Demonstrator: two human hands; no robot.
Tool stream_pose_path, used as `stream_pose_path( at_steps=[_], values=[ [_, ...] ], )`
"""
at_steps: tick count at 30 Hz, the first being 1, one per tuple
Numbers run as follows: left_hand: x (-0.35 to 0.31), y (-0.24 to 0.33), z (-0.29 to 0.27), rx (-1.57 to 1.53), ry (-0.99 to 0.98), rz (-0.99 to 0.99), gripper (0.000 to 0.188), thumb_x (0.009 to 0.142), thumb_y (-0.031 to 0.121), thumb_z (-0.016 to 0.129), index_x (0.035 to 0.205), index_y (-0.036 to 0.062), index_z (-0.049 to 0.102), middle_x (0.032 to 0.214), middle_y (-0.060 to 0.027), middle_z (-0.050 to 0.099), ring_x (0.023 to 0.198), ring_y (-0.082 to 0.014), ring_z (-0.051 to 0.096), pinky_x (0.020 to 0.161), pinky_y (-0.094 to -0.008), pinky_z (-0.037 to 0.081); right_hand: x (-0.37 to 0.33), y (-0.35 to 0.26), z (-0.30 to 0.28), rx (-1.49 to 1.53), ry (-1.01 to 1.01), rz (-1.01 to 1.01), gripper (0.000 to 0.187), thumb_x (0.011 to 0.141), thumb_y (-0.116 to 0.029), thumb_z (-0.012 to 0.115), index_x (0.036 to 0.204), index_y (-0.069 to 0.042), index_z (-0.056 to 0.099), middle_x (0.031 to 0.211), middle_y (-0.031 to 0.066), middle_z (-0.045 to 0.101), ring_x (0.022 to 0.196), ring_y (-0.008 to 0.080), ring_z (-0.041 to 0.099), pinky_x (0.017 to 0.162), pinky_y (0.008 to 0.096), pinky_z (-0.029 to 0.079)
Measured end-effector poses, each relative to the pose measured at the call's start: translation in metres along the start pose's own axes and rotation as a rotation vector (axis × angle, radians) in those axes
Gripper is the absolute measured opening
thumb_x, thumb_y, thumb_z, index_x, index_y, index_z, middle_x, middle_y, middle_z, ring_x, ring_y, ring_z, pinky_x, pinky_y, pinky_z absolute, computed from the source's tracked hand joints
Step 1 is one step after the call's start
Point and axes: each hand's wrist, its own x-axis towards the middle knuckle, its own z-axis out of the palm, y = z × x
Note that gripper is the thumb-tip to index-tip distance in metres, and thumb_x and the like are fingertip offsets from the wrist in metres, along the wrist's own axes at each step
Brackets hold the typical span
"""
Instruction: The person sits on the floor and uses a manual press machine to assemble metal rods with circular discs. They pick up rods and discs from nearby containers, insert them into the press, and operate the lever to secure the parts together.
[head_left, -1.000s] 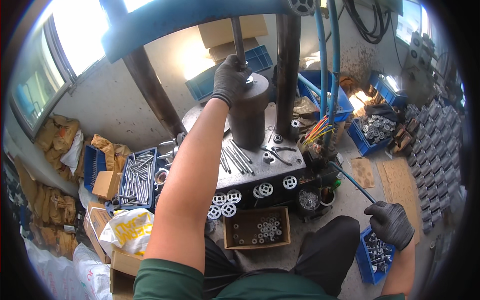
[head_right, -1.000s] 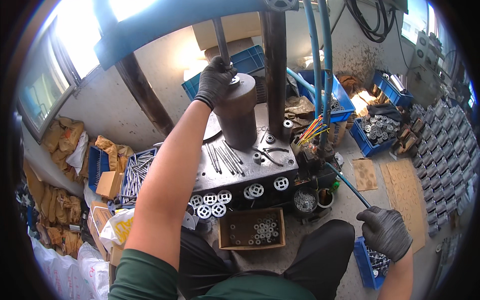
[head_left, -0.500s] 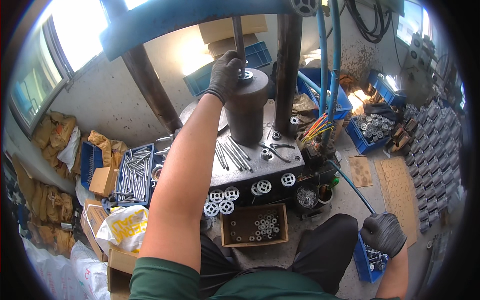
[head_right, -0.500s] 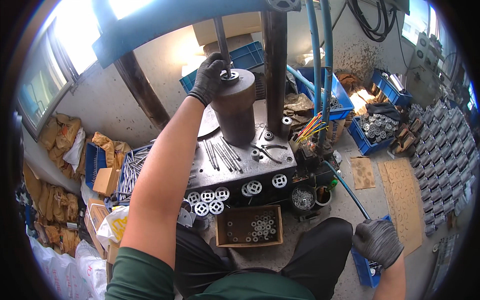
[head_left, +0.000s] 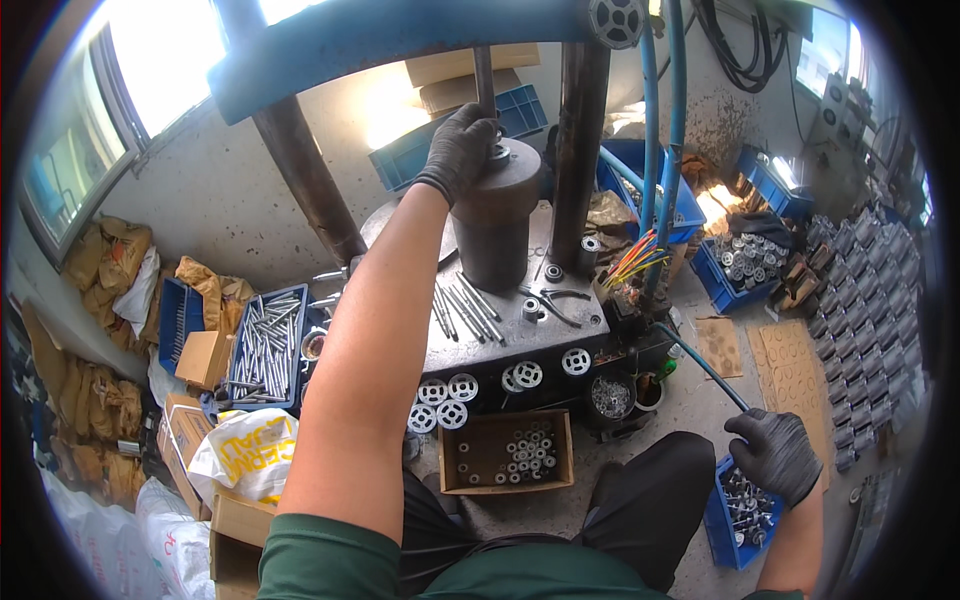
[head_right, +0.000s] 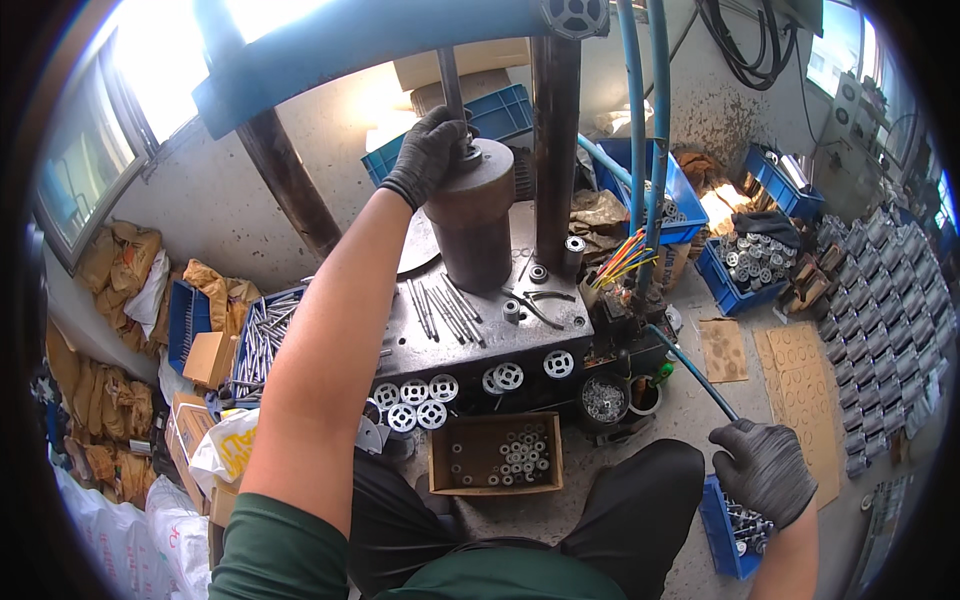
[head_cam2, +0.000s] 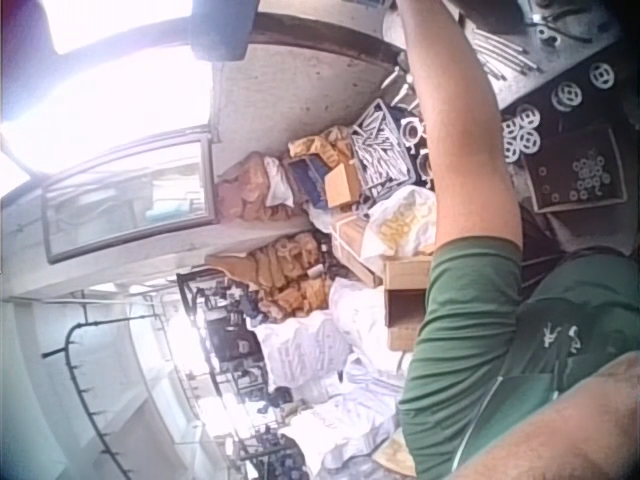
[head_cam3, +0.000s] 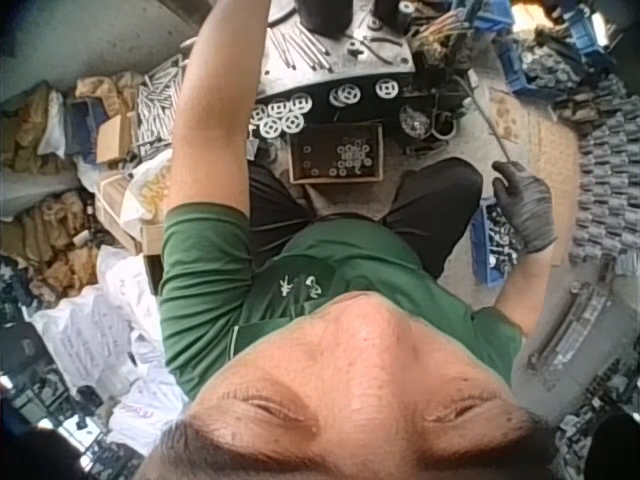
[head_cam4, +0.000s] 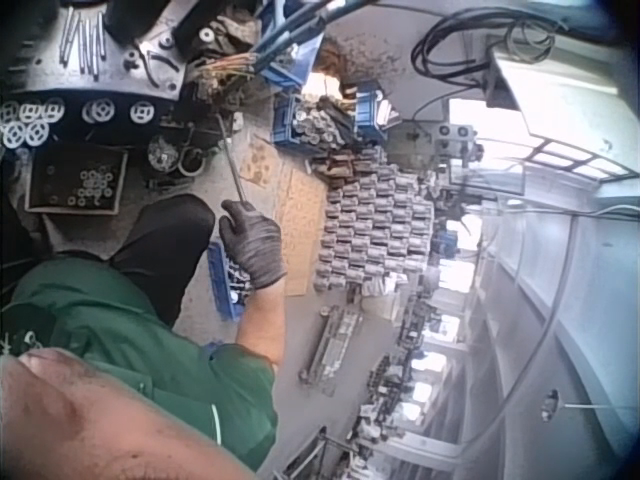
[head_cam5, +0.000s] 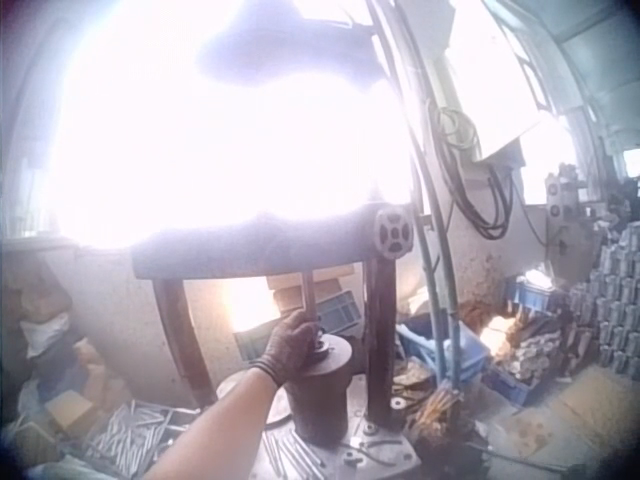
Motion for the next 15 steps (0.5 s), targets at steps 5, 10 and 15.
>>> stream_pose_path(
  at_steps=[5, 10, 15],
  values=[
    [0.001, -0.003, -0.003, 0.030, 0.006, -0.002, 0.025, 0.098, 0.012, 0.062, 0.121, 0.0009, 0.063, 0.099, -0.0097, 0.067, 0.075, -0.0124, 0.061, 0.069, -0.0266, 0.059, -0.008, 0.013, 0.001, -0.064, -0.183, -0.071, 0.019, 0.078, -0.010, 0.069, 0.097, -0.007, 0.075, 0.091, 0.0156, 0.074, 0.076, 0.0381, 0.072, 0.072, 0.0472, 0.058],
    [0.000, 0.000, -0.001, 0.074, 0.005, -0.003, 0.027, 0.096, 0.010, 0.061, 0.121, 0.0001, 0.064, 0.100, -0.0105, 0.067, 0.079, -0.0129, 0.061, 0.072, -0.0273, 0.060, -0.006, 0.012, 0.003, -0.029, -0.085, -0.067, 0.016, 0.081, -0.013, 0.066, 0.093, -0.008, 0.075, 0.082, 0.0153, 0.073, 0.072, 0.0373, 0.071, 0.067, 0.0483, 0.057],
    [-0.002, 0.000, 0.000, 0.044, 0.012, -0.026, 0.026, 0.096, 0.009, 0.060, 0.119, -0.0003, 0.064, 0.102, -0.0113, 0.068, 0.080, -0.0135, 0.062, 0.073, -0.0272, 0.060, -0.009, 0.020, 0.002, -0.053, -0.261, -0.117, 0.016, 0.080, -0.010, 0.068, 0.095, -0.008, 0.075, 0.085, 0.0168, 0.073, 0.072, 0.0379, 0.071, 0.069, 0.0485, 0.058]
  ],
)
